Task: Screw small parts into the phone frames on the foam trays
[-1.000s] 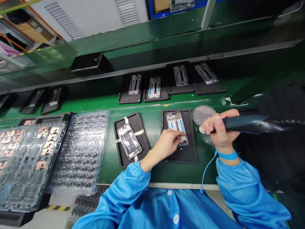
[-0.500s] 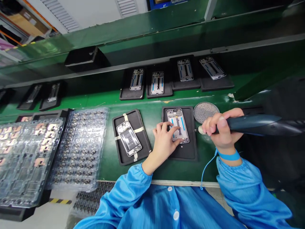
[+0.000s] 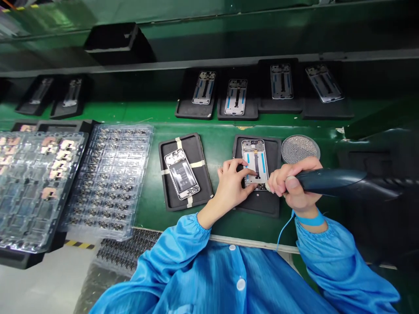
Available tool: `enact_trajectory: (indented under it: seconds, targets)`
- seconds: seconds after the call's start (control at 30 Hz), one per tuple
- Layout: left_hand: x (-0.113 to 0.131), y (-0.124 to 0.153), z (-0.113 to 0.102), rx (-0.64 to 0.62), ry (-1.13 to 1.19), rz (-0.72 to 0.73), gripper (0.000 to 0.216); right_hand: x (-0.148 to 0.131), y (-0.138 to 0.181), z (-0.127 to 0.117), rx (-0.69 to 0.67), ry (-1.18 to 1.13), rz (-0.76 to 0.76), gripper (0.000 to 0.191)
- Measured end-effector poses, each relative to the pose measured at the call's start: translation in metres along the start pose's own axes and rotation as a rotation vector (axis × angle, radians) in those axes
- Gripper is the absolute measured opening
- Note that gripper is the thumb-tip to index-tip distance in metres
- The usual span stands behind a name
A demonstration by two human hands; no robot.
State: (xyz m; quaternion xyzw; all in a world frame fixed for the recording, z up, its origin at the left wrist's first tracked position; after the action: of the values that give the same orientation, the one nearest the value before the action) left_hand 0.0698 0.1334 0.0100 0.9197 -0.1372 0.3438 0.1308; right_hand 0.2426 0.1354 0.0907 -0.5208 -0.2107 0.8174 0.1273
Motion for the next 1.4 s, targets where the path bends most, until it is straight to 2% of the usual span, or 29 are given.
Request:
enact_trajectory:
  seconds: [0.17, 0.33, 0.6, 0.73, 0.8, 0.9, 0.97, 1.1, 1.17, 1.23, 1.27, 1.33, 1.4]
  targets:
    - [0.003, 0.000, 0.001, 0.000, 0.011, 0.010, 0.029, 0.000, 0.001, -0.003, 0.042, 0.057, 0.033, 0.037]
    - [0.005, 0.001, 0.002, 0.000, 0.012, 0.012, 0.028, 0.000, 0.006, -0.002, 0.013, 0.085, 0.039, 0.029]
    - [0.006, 0.001, 0.003, 0.008, -0.018, 0.024, 0.027, 0.017, 0.021, -0.010, -0.018, 0.184, 0.170, 0.034]
    - [0.008, 0.003, 0.006, -0.008, -0.029, 0.039, 0.029, 0.016, 0.019, -0.007, -0.051, 0.183, 0.124, 0.026]
    - [0.009, 0.007, 0.001, 0.028, -0.025, 0.063, 0.038, 0.014, 0.019, -0.004, -0.071, 0.196, 0.096, 0.021]
    - [0.002, 0.015, -0.020, 0.173, -0.071, 0.011, 0.055, 0.012, 0.019, -0.001, -0.072, 0.211, 0.096, 0.024]
    - [-0.008, 0.017, -0.027, 0.168, -0.153, -0.084, 0.051, 0.007, 0.016, -0.003, -0.012, 0.183, 0.065, 0.028]
    - [-0.022, 0.014, -0.017, -0.009, -0.256, -0.194, 0.024, -0.018, 0.005, -0.023, 0.220, 0.133, -0.087, 0.038]
    - [-0.025, 0.014, -0.019, 0.028, -0.279, -0.189, 0.021, -0.029, 0.000, -0.038, 0.326, 0.155, -0.129, 0.042]
    - [-0.032, 0.017, -0.036, 0.130, -0.294, -0.162, 0.024, -0.038, -0.003, -0.054, 0.437, 0.190, -0.164, 0.042]
    - [-0.038, 0.018, -0.051, 0.192, -0.302, -0.146, 0.027, -0.042, -0.003, -0.062, 0.487, 0.204, -0.193, 0.043]
    - [-0.058, 0.019, -0.095, 0.313, -0.336, -0.122, 0.032, -0.046, -0.004, -0.073, 0.555, 0.210, -0.233, 0.044]
    - [-0.087, 0.012, -0.155, 0.412, -0.402, -0.141, 0.034, -0.046, -0.006, -0.080, 0.586, 0.185, -0.259, 0.045]
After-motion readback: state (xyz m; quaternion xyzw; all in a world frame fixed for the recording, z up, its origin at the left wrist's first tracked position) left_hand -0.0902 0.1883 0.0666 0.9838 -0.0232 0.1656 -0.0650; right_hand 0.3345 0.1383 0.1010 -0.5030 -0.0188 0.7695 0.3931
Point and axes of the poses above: each hand's wrist, its own y-axis away from the middle knuckle, its own z-axis out of the palm, x = y × z, the point moved 8 cm from there along -y, towards the middle knuckle, and after that the axes turned 2 degrees about -y, right-handed, at the moved point
